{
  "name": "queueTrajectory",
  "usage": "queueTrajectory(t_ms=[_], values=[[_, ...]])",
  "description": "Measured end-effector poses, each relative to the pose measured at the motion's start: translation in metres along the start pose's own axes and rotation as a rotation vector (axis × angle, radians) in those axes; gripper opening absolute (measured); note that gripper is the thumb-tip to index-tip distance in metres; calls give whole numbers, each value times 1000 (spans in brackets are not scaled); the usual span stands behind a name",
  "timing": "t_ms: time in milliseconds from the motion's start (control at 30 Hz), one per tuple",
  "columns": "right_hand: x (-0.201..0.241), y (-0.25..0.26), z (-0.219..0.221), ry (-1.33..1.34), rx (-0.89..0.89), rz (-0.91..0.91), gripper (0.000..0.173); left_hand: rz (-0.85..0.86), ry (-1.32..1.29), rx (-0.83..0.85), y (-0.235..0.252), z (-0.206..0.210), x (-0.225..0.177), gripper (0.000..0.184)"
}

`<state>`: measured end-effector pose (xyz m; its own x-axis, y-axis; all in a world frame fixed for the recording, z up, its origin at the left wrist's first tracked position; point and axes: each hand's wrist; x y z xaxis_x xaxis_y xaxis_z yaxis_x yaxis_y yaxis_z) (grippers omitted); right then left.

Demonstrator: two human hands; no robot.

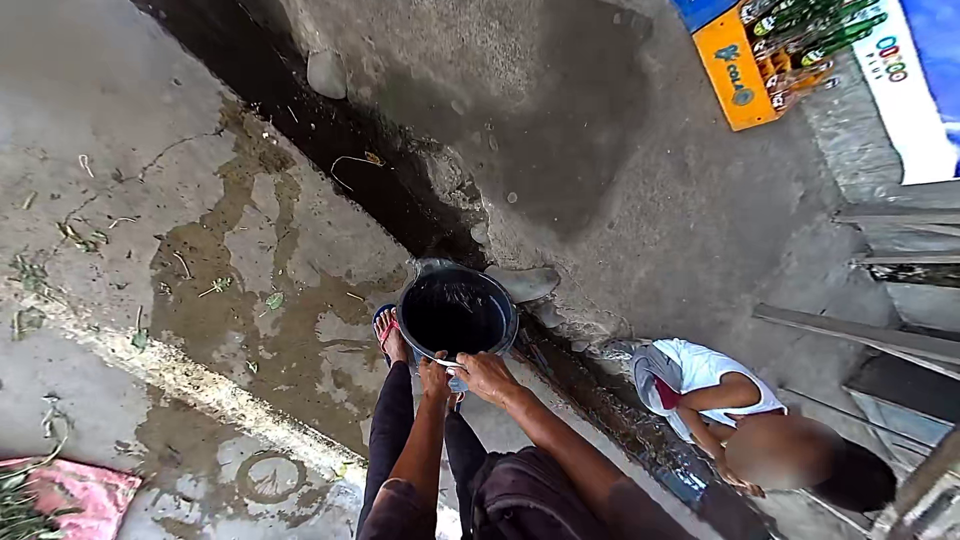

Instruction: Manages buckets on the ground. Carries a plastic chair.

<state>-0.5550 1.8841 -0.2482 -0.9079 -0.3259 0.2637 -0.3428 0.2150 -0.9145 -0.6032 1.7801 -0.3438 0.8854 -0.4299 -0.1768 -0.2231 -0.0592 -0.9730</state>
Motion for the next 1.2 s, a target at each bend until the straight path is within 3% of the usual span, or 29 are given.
queueTrajectory(t_ms=[733, 933, 1033, 1200], values=[[30, 79, -58, -39, -17, 18, 36, -73, -72, 90, 52, 40, -95, 33], [14, 117, -58, -7, -267, -168, 29, -156, -82, 89, 85, 33, -122, 30], [7, 138, -61, -75, -162, -91, 48, -215, -72, 91, 102, 31, -138, 28], [13, 164, -83, -97, -41, 12, 35, -263, -85, 99, 108, 40, -157, 22]])
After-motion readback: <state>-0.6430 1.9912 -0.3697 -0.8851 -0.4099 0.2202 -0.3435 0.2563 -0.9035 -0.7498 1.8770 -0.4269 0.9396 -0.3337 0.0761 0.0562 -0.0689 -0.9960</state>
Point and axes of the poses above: each hand's wrist, its own y-axis towards the middle knuckle, its own z-axis out of the palm, x = y × z, and after that the axes turned 7 degrees about -x, right-handed
